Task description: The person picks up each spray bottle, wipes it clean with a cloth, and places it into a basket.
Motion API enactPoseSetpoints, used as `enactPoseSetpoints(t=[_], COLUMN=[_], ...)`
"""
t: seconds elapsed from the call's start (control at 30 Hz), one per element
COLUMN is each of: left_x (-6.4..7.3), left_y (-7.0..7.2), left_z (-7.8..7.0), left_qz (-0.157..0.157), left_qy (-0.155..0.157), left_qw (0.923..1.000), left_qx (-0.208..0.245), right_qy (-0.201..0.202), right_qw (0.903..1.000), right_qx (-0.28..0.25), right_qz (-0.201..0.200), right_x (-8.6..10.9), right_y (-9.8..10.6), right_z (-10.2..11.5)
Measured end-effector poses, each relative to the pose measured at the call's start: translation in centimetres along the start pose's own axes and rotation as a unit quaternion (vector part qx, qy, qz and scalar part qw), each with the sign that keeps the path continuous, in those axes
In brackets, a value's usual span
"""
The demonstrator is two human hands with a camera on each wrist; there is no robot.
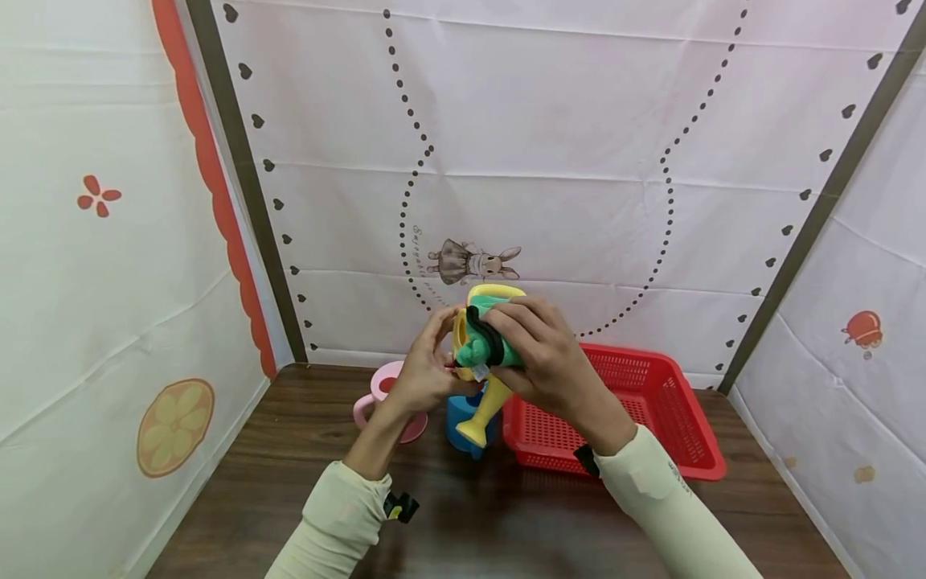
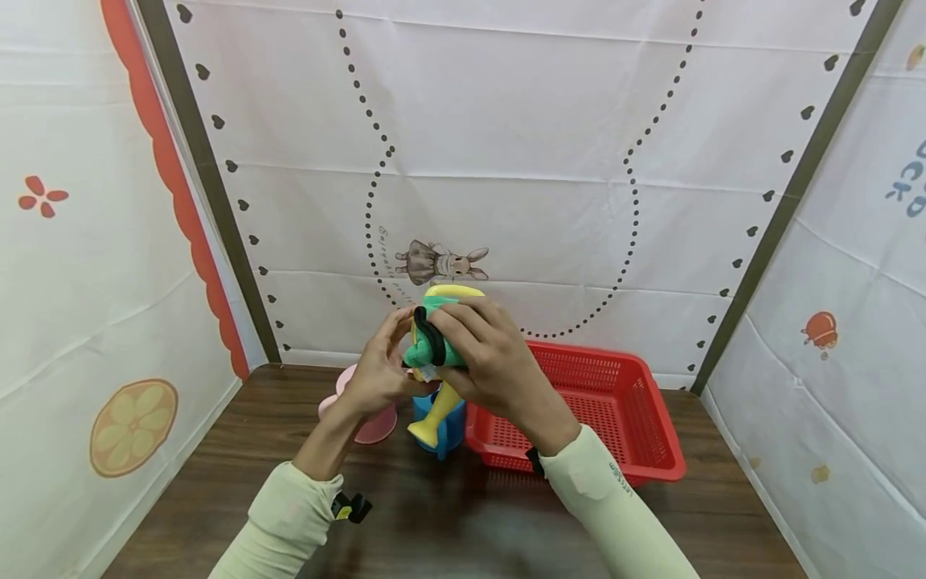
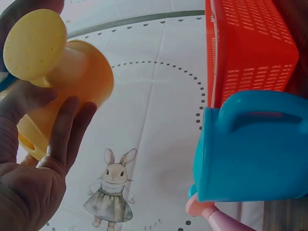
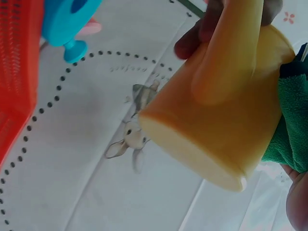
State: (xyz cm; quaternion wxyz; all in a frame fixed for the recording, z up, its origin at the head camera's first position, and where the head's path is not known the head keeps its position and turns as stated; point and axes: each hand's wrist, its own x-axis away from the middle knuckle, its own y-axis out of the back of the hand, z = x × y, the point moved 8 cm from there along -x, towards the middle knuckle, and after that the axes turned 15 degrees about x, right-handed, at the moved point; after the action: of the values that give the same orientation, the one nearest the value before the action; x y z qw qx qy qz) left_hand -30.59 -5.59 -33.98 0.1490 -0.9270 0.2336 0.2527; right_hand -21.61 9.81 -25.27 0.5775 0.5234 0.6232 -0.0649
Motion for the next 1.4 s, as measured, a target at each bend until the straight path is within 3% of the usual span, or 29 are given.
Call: enactPoseSetpoints(t=[0.17, 0.43, 0.77, 0.97, 1.17, 1.4], left_x=[0.2, 0.6, 0.8, 0.7, 0.2, -0.8], left_y=[0.6, 0.6, 1.8, 1.9, 1.5, 0.6], left_z=[-0.2, -0.6, -1.3, -0.8, -0.2, 0.4], left_qz=[-0.034, -0.028, -0.064, -0.072, -0.089, -0.092], left_qy=[-0.011, -0.029, -0.032, -0.014, 0.014, 0.027], left_qw=[0.999, 0.9988, 0.9968, 0.9957, 0.9958, 0.9952], left_qx=[-0.027, -0.027, 0.035, 0.057, 0.014, -0.016], right_qy=[0.002, -0.027, -0.095, -0.114, -0.097, -0.035], right_qw=[1.0, 0.9991, 0.9943, 0.9926, 0.9944, 0.999], right_qx=[-0.006, -0.029, -0.046, -0.043, -0.04, 0.0], right_qz=[0.0, 0.015, 0.014, 0.004, -0.008, -0.027], right_x=[-0.5, 0.3, 2.7, 3.7, 3.8, 1.8], right_y=[0.1, 0.3, 0.2, -0.1, -0.7, -0.4], right_z=[0.5, -0.9, -5.2, -6.1, -5.2, -2.0])
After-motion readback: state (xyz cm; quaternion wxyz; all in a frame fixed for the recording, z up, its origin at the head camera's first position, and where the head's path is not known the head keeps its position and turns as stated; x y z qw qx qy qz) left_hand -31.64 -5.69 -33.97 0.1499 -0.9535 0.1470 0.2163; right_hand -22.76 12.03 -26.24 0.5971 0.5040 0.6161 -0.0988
